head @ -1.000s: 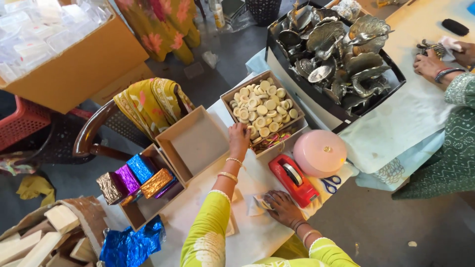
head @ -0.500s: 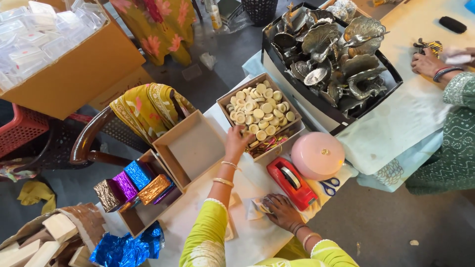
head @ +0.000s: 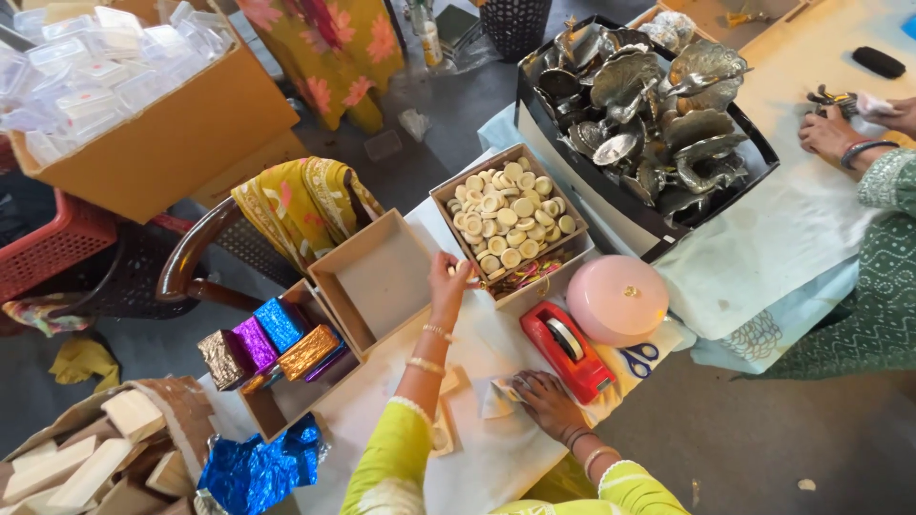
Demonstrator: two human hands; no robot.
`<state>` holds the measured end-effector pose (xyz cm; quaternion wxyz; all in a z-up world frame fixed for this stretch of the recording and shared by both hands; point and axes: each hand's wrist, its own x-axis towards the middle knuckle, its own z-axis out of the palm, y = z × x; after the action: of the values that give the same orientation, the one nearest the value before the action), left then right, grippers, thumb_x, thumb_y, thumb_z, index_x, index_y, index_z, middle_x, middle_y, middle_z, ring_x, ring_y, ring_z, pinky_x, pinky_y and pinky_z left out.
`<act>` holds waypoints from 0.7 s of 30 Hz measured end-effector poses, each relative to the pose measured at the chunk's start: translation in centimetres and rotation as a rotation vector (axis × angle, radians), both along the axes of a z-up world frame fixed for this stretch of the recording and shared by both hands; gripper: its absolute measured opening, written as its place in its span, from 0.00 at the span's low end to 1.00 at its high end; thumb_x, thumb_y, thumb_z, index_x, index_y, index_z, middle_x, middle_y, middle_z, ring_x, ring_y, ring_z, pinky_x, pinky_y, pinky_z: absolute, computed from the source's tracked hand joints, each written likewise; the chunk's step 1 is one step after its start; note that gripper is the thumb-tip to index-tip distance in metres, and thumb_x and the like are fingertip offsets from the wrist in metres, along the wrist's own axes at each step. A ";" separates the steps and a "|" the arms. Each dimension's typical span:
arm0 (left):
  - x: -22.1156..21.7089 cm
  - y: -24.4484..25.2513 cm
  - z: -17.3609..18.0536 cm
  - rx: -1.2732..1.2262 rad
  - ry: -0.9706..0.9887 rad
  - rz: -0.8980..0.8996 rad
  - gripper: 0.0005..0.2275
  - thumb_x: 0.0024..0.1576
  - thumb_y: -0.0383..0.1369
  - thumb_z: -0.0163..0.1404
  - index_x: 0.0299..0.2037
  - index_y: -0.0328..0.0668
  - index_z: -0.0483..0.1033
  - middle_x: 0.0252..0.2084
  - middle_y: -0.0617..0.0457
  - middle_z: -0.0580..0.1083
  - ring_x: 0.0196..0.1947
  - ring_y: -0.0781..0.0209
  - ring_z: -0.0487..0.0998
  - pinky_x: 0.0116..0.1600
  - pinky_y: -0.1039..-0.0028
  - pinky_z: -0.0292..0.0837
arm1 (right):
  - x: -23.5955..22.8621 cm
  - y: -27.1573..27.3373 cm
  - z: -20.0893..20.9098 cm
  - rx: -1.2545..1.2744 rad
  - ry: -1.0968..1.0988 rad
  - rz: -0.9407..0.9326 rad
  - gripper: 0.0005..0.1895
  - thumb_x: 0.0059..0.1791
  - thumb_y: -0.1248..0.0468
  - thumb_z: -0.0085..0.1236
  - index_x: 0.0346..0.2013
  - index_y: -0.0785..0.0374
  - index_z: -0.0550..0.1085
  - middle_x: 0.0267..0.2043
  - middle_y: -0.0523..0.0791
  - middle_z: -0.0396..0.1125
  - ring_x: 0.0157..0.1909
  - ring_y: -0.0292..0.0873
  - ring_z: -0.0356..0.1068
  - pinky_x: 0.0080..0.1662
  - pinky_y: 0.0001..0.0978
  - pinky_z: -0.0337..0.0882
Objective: Wrapping rectangular wooden blocks in silver foil and then in purple decorative paper, sealing them with tape.
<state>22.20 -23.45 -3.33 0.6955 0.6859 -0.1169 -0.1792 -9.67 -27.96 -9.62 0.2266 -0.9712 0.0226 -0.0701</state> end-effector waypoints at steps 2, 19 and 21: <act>-2.9 3.4 2.6 -0.083 0.141 -0.087 0.08 0.58 0.29 0.55 0.38 0.40 0.67 0.35 0.52 0.74 0.35 0.62 0.81 0.33 0.68 0.82 | -0.1 0.0 -0.7 -0.031 0.016 0.008 0.27 0.47 0.61 0.56 0.62 0.55 0.67 0.65 0.45 0.59 0.67 0.50 0.56 0.64 0.45 0.57; -25.9 27.9 -9.2 -0.275 0.921 0.032 0.14 0.65 0.35 0.45 0.54 0.33 0.74 0.45 0.45 0.77 0.44 0.54 0.81 0.52 0.61 0.82 | -1.4 9.6 -0.4 0.434 0.003 -0.009 0.17 0.48 0.71 0.57 0.52 0.63 0.72 0.49 0.50 0.67 0.52 0.55 0.69 0.53 0.41 0.72; -26.4 27.0 -9.7 -0.348 0.871 0.034 0.12 0.64 0.33 0.45 0.53 0.38 0.74 0.48 0.53 0.78 0.48 0.61 0.80 0.51 0.67 0.79 | -1.4 13.3 4.7 0.478 -0.014 0.176 0.22 0.45 0.71 0.60 0.55 0.67 0.70 0.50 0.55 0.65 0.52 0.59 0.68 0.50 0.43 0.71</act>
<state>-4.21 3.53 -13.03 0.7874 0.4219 0.1688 -0.4166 -11.06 -14.70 -4.95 0.4552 -0.8877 -0.0475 -0.0495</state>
